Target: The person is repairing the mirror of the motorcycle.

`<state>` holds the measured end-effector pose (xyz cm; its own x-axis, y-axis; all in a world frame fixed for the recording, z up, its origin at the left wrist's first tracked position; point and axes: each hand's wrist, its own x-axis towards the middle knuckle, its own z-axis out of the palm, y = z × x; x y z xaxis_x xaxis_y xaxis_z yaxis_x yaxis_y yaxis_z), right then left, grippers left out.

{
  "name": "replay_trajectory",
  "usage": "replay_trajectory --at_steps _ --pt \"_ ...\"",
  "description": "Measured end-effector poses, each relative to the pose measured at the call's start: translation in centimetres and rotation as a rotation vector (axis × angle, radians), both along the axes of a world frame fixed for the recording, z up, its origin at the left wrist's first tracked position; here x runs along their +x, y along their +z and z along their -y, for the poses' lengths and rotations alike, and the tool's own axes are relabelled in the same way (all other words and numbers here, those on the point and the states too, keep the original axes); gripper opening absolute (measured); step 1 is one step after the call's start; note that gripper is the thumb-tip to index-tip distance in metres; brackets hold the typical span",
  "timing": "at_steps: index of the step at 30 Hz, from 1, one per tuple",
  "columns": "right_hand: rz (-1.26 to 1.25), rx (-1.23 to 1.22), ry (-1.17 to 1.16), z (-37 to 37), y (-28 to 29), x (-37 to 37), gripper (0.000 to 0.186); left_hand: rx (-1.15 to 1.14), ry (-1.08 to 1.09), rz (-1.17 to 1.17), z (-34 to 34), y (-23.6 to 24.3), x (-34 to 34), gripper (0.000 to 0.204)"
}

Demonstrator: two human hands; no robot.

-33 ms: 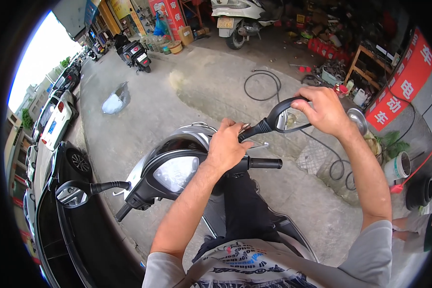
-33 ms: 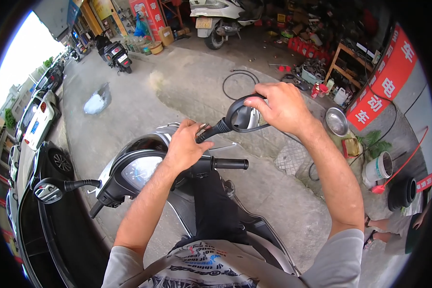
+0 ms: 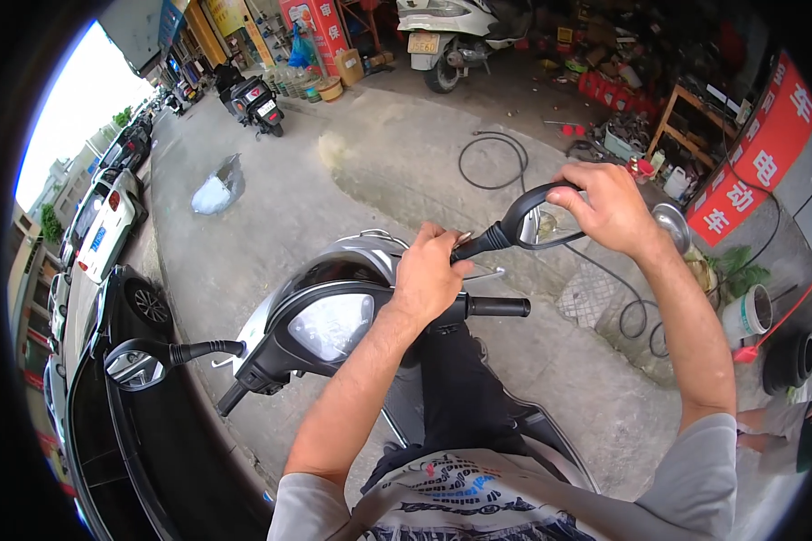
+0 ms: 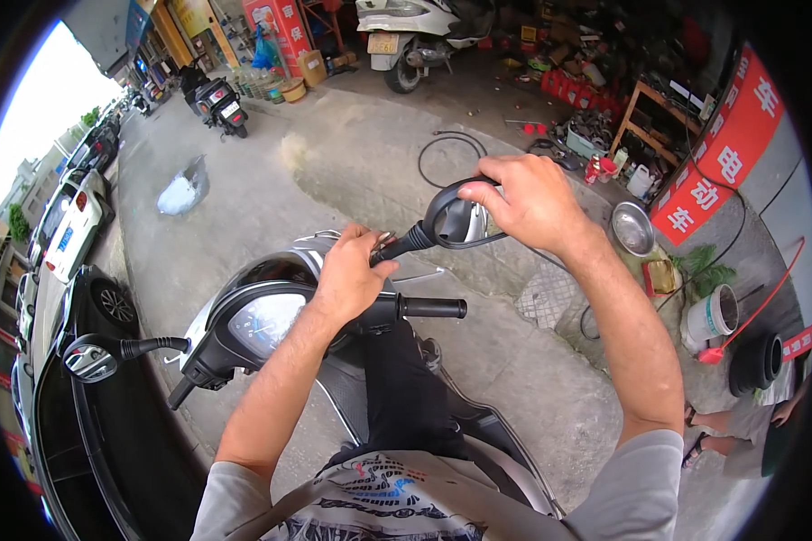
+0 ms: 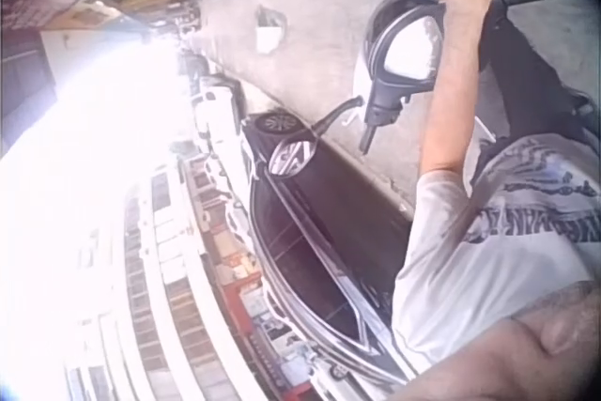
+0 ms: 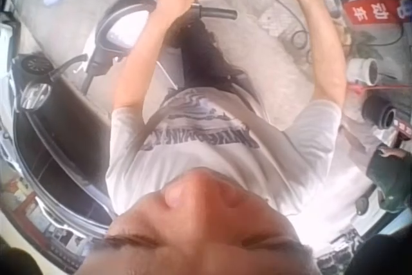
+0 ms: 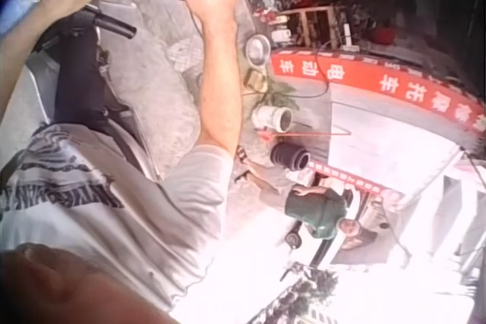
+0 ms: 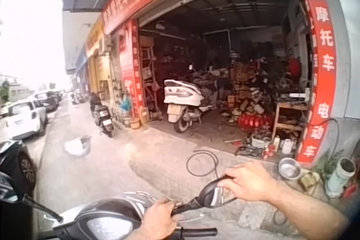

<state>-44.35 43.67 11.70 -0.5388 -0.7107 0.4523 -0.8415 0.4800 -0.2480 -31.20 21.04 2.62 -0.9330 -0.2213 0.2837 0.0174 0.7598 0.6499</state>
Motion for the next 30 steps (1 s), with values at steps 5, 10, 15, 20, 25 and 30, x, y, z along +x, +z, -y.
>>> replay_trajectory --at_steps 5,10,15,20,25,30 --pt "-0.028 -0.024 0.009 -0.1 -0.1 0.4 0.040 -0.058 -0.178 0.120 2.1 -0.5 -1.6 0.027" --pt "-0.029 -0.017 -0.055 -0.2 -0.4 1.0 0.039 -0.004 -0.091 0.139 1.0 0.6 -0.2 0.020" --pt "0.044 -0.205 -0.025 -0.3 -1.5 0.8 0.033 0.433 0.088 -0.215 3.4 1.2 7.2 0.021" --pt "0.494 -1.309 -0.132 -2.0 -8.8 0.8 0.025 0.283 0.673 -0.506 9.6 -2.7 21.2 0.026" --pt "0.693 -0.779 -0.207 1.5 -20.2 6.2 0.014 -0.216 1.119 -0.378 17.2 -7.2 30.3 0.020" --pt "0.204 -0.269 -0.204 8.3 -21.5 8.7 0.019 -0.527 1.221 0.004 20.0 -7.8 31.0 0.022"
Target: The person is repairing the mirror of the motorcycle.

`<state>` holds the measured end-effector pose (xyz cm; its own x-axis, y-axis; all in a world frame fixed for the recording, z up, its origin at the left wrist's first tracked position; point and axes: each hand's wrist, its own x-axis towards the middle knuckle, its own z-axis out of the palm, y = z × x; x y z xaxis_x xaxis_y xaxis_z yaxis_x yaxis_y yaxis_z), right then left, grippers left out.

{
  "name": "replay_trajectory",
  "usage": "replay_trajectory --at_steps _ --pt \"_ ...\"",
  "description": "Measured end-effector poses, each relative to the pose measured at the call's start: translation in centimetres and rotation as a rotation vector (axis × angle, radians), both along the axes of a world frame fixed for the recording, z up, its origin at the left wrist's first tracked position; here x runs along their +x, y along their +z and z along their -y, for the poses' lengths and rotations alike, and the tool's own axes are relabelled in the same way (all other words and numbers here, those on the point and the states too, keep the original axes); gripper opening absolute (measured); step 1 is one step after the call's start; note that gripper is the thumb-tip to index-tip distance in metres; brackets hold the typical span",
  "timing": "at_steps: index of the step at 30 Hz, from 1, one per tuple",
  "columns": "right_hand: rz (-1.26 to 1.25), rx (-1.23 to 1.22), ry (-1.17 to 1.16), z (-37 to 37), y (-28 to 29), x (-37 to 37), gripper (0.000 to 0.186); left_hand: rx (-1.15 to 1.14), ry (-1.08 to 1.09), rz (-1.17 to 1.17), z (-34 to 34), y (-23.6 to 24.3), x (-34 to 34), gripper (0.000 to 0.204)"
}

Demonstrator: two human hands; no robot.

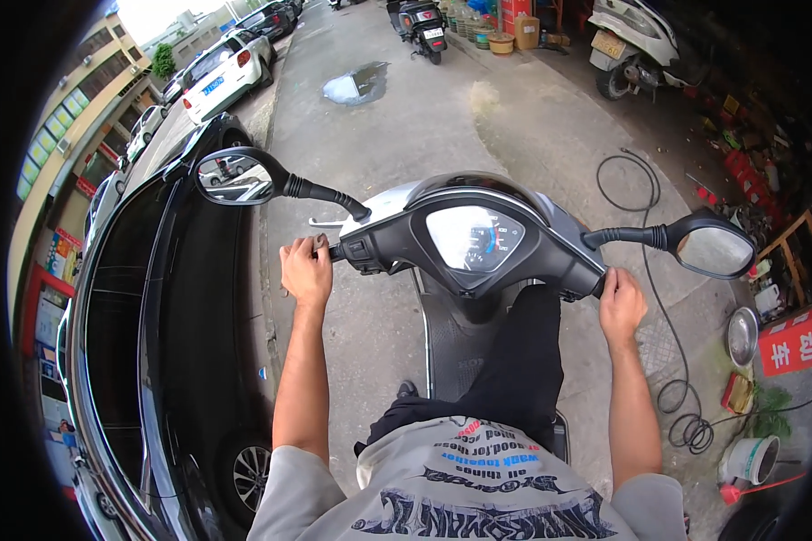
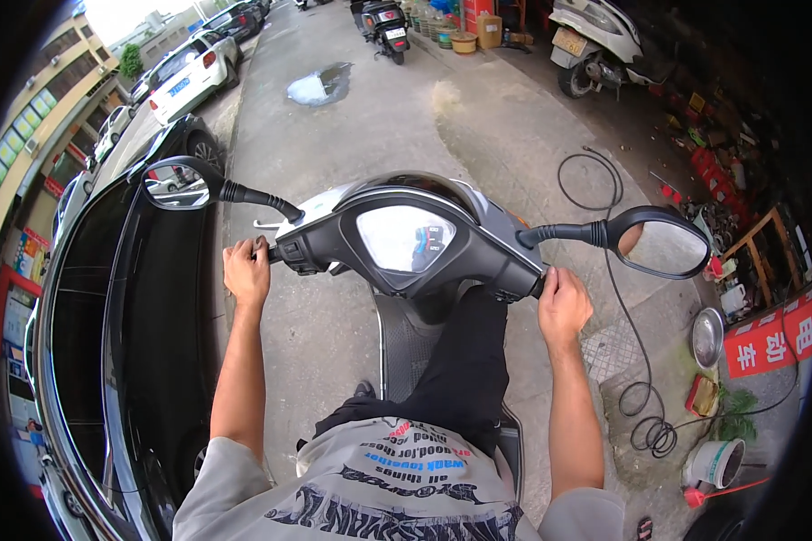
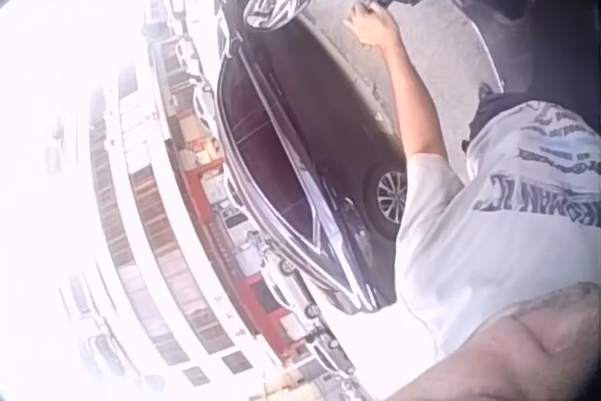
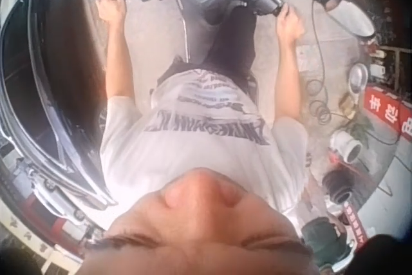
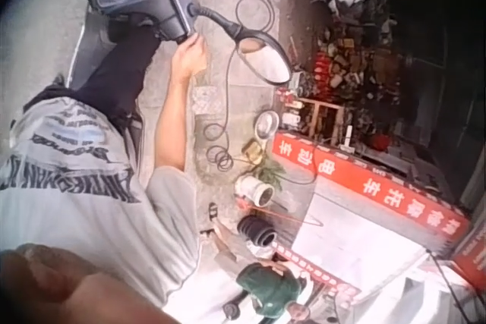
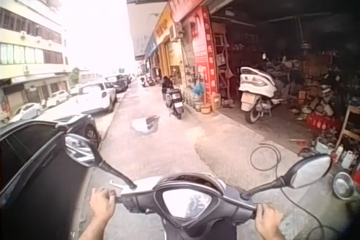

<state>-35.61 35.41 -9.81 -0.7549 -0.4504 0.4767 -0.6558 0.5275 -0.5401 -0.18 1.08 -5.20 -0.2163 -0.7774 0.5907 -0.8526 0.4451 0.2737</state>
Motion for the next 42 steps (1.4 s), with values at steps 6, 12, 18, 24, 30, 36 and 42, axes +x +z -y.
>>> replay_trajectory --at_steps 6,12,18,24,30,36,42 --pt "-0.048 0.164 -0.086 2.0 2.1 -3.2 0.029 0.015 0.045 0.105 -1.6 -0.7 0.9 0.021" --pt "-0.120 0.219 -0.053 6.1 3.8 -5.9 0.033 0.015 0.016 0.122 -3.9 -3.8 3.7 0.017" --pt "-0.142 0.232 -0.046 7.0 5.2 -6.9 0.034 -0.072 -0.049 0.038 -4.2 -5.0 4.0 0.014" --pt "-0.128 0.187 -0.034 6.4 4.1 -6.9 0.033 -0.040 -0.043 0.013 -4.0 -5.3 3.7 0.016" --pt "-0.144 0.132 -0.009 6.5 3.8 -6.6 0.032 -0.001 -0.033 -0.001 -4.0 -5.8 4.6 0.021" --pt "0.417 -0.626 0.111 6.4 4.7 -10.2 0.033 -0.039 -0.057 -0.028 -3.4 -5.9 4.2 0.022" --pt "0.682 -1.282 0.304 4.4 12.6 -13.3 0.037 -0.008 -0.048 -0.014 -3.7 -5.4 4.5 0.018"
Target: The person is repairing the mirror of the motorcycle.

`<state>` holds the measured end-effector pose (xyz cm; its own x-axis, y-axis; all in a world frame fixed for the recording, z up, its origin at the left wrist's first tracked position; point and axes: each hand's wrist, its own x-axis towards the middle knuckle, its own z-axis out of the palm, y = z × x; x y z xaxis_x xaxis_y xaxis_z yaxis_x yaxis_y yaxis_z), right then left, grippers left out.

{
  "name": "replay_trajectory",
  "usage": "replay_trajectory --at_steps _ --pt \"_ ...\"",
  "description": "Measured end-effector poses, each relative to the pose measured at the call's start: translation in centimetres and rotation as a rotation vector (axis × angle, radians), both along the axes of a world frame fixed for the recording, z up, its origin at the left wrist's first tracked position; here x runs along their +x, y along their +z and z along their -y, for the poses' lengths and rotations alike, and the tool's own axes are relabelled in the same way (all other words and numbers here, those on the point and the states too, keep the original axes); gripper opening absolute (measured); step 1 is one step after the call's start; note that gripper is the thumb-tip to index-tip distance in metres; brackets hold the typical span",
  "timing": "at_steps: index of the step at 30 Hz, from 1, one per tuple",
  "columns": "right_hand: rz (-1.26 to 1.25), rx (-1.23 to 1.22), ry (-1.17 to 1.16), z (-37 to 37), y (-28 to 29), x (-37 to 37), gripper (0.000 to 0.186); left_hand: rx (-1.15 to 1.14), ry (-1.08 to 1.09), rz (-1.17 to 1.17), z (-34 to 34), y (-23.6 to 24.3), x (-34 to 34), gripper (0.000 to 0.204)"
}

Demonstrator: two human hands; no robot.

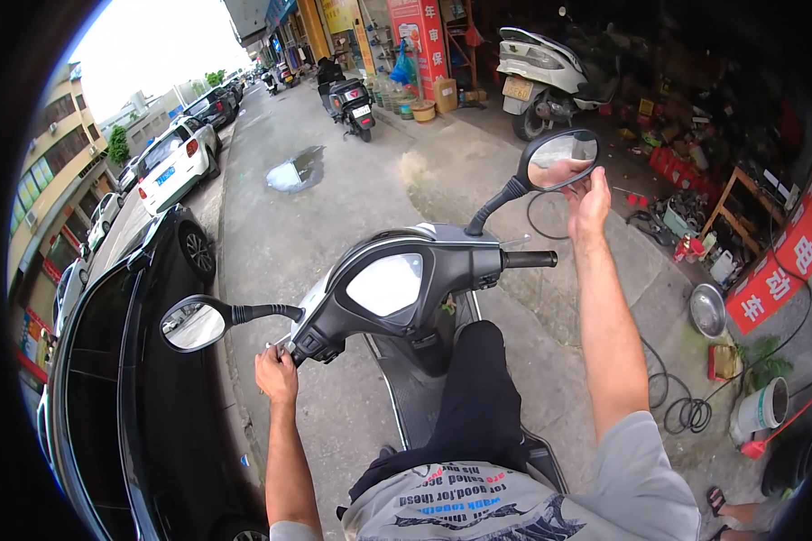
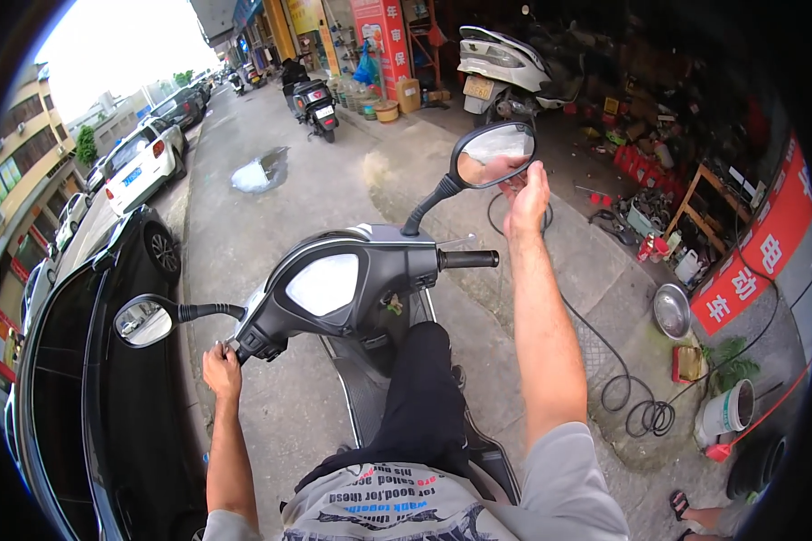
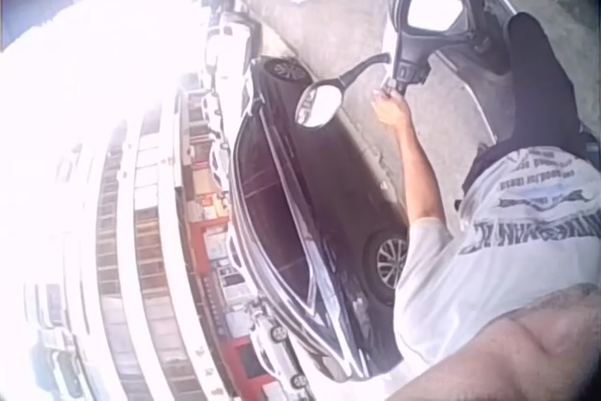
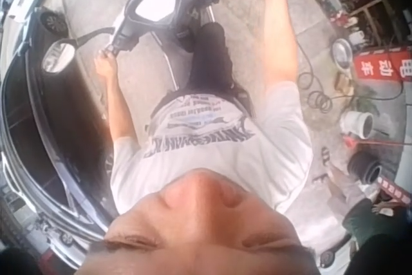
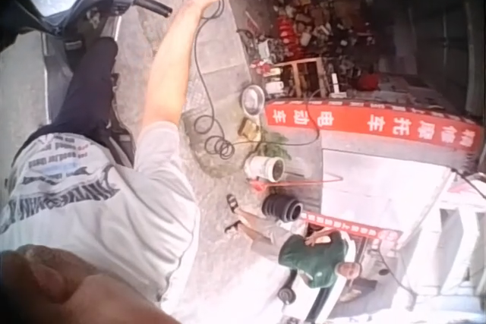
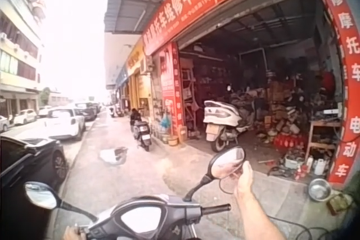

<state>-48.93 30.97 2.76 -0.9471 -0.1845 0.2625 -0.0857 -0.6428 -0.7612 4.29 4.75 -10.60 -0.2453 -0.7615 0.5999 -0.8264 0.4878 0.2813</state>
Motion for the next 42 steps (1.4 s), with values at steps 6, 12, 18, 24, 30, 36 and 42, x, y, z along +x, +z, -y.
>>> replay_trajectory --at_steps 6,12,18,24,30,36,42 --pt "-0.045 -0.141 0.009 -0.6 3.4 -2.1 0.043 -0.029 -0.023 0.004 0.4 0.0 0.1 0.013" --pt "0.043 -0.185 0.077 -0.3 2.9 -2.7 0.038 -0.043 -0.049 0.018 0.6 0.0 0.5 0.014" --pt "-0.155 -0.194 0.071 -0.3 3.4 -3.2 0.032 -0.016 -0.050 0.012 -0.3 1.3 0.5 0.015" --pt "-0.181 -0.246 0.014 0.6 3.4 -2.8 0.028 0.192 -0.271 -0.452 -5.3 6.0 -3.4 0.016" --pt "-0.134 -0.267 0.002 0.0 4.2 -3.1 0.027 0.701 -0.877 -0.648 -13.1 14.2 -18.8 0.017" --pt "-0.139 -0.281 -0.009 0.6 4.8 -2.5 0.027 0.424 -0.958 -0.505 -13.2 15.5 -32.4 0.031" --pt "-0.097 -0.368 -0.137 1.8 5.0 -1.8 0.025 0.433 -0.912 -0.224 -13.8 14.9 -36.9 0.040"
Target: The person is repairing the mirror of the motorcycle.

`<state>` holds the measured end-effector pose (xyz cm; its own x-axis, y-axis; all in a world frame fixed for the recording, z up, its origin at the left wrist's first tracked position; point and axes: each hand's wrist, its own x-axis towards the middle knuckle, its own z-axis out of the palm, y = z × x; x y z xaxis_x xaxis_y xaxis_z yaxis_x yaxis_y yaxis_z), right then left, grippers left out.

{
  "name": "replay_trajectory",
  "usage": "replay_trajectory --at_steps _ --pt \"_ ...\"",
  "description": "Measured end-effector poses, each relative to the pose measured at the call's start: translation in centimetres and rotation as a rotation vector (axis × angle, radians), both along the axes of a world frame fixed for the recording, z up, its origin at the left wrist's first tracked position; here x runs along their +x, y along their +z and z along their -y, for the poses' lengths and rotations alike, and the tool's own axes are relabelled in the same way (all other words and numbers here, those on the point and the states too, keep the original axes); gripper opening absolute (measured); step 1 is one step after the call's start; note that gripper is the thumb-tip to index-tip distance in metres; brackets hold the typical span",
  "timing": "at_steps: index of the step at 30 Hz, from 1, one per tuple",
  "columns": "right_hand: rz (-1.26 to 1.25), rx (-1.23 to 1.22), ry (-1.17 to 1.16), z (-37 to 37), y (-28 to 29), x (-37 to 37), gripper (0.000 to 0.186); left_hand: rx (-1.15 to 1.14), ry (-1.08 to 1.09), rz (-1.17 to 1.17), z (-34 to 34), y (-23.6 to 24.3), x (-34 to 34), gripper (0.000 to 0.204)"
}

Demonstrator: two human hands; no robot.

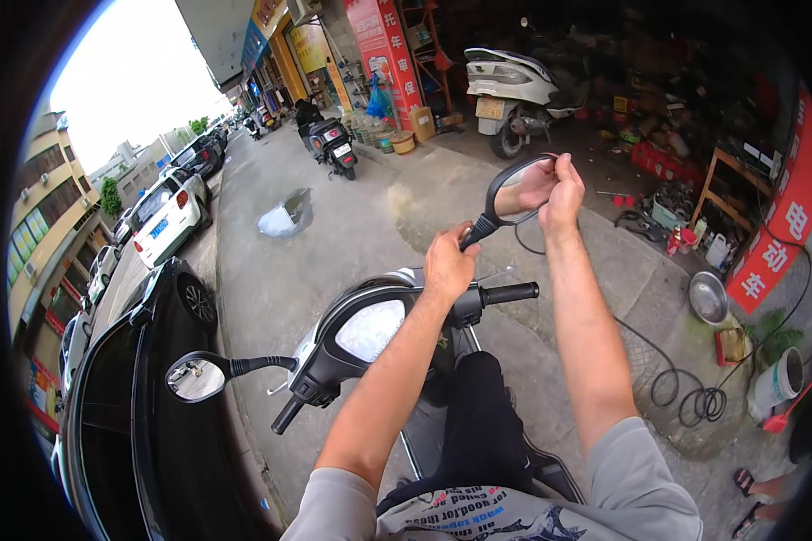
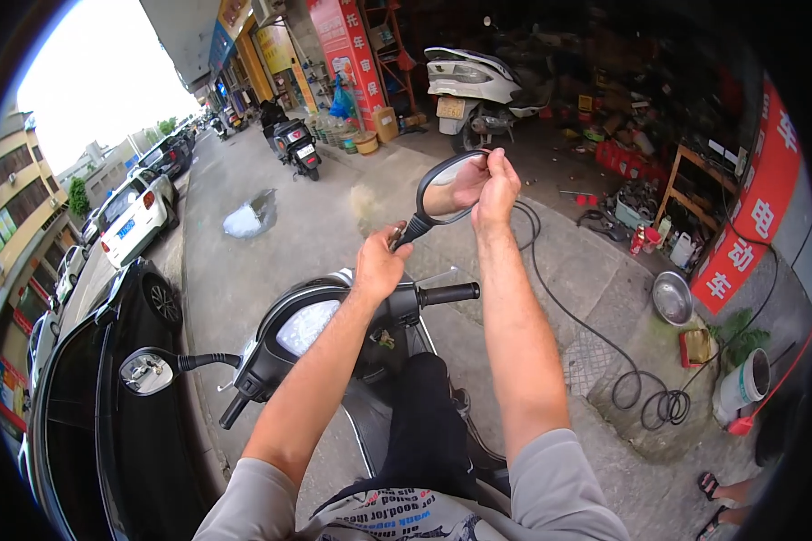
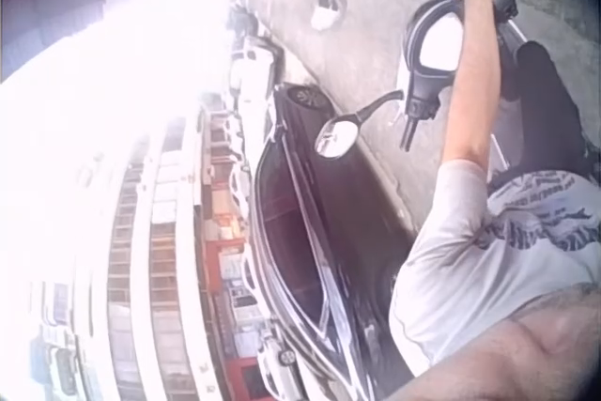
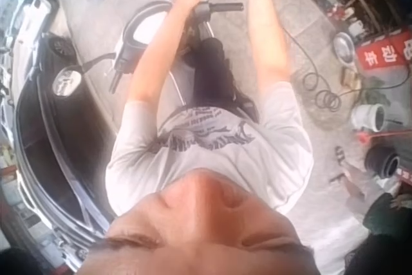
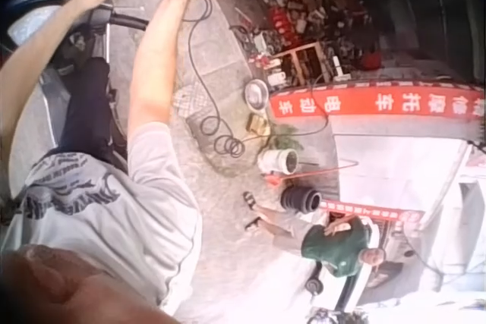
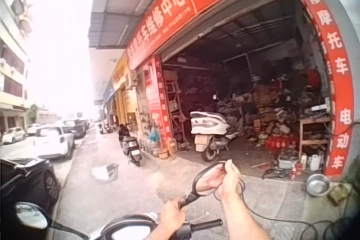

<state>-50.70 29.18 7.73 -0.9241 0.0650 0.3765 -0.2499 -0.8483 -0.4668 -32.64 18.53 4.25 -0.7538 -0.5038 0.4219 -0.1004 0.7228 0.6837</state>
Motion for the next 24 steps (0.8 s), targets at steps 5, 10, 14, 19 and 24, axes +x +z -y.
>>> replay_trajectory --at_steps 5,10,14,19,24 --pt "0.009 -0.002 -0.039 0.0 -0.4 -0.6 0.026 -0.057 0.054 0.043 -1.0 -0.3 -1.8 0.037" --pt "0.010 -0.054 -0.039 0.6 -0.3 -0.2 0.027 -0.202 0.101 -0.036 -0.4 -1.4 -2.3 0.027" --pt "0.023 -0.052 -0.076 1.0 0.1 0.6 0.028 -0.178 0.082 -0.090 0.4 -1.7 -2.4 0.026" --pt "0.030 -0.034 -0.115 1.0 0.2 0.6 0.029 -0.155 0.086 -0.105 0.3 -1.6 -2.6 0.025" --pt "0.072 -0.007 -0.152 1.0 0.5 1.1 0.029 -0.145 0.106 -0.093 0.3 -1.5 -2.6 0.025"
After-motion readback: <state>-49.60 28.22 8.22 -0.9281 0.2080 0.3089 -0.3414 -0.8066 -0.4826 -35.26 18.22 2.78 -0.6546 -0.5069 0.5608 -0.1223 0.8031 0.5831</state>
